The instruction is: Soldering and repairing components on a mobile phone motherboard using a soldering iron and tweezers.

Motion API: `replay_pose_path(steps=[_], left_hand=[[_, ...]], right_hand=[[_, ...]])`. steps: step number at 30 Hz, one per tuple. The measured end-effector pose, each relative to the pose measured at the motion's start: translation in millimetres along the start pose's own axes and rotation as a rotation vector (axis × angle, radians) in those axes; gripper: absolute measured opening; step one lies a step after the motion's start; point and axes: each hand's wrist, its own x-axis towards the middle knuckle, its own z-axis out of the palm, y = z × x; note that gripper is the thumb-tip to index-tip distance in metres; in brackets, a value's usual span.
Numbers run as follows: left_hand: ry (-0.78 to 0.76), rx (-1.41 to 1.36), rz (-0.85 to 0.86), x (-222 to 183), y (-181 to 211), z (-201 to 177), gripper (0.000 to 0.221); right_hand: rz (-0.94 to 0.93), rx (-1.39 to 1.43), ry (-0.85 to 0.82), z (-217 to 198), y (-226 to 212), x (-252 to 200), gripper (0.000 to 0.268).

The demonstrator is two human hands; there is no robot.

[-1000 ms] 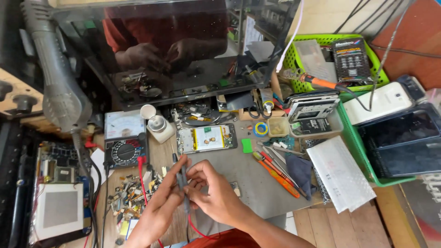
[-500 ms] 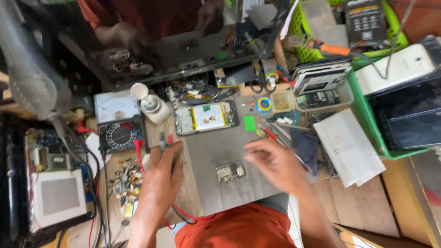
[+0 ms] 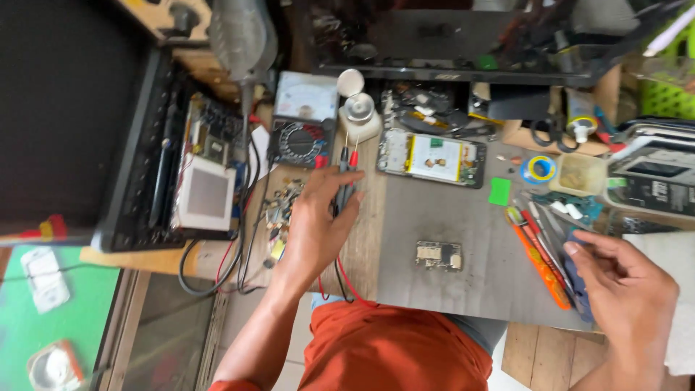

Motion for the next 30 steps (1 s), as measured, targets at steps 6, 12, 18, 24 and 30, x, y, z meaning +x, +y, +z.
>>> replay_pose_path(steps=[6, 12, 18, 24, 30], left_hand=[[-0.084, -0.063, 0.063, -8.6, 5.1, 8.2, 0.026], [-0.142, 0.19, 0.161, -12.2, -16.2, 41.5, 0.031], [-0.14, 0.263, 0.144, -11.3, -5.9, 41.9, 0.035], [-0.16, 0.325, 0.067, -12.9, 4.4, 34.4, 0.034], [-0.127, 0.276, 0.131, -18.8, 14.5, 38.3, 0.033]], right_hand=[[-0.058, 0.062, 0.0, 10.1, 2.7, 7.3, 0.021], [0.042, -0.025, 0.085, -4.5, -6.2, 15.9, 0.017], [-0.328, -0.321, 0.135, -13.4, 23.3, 29.0, 0.021], [-0.201, -0.459, 0.07, -10.9, 30.8, 40.8, 0.024], [-0.122, -0.632, 0.049, -4.4, 34.3, 45.5, 0.016]])
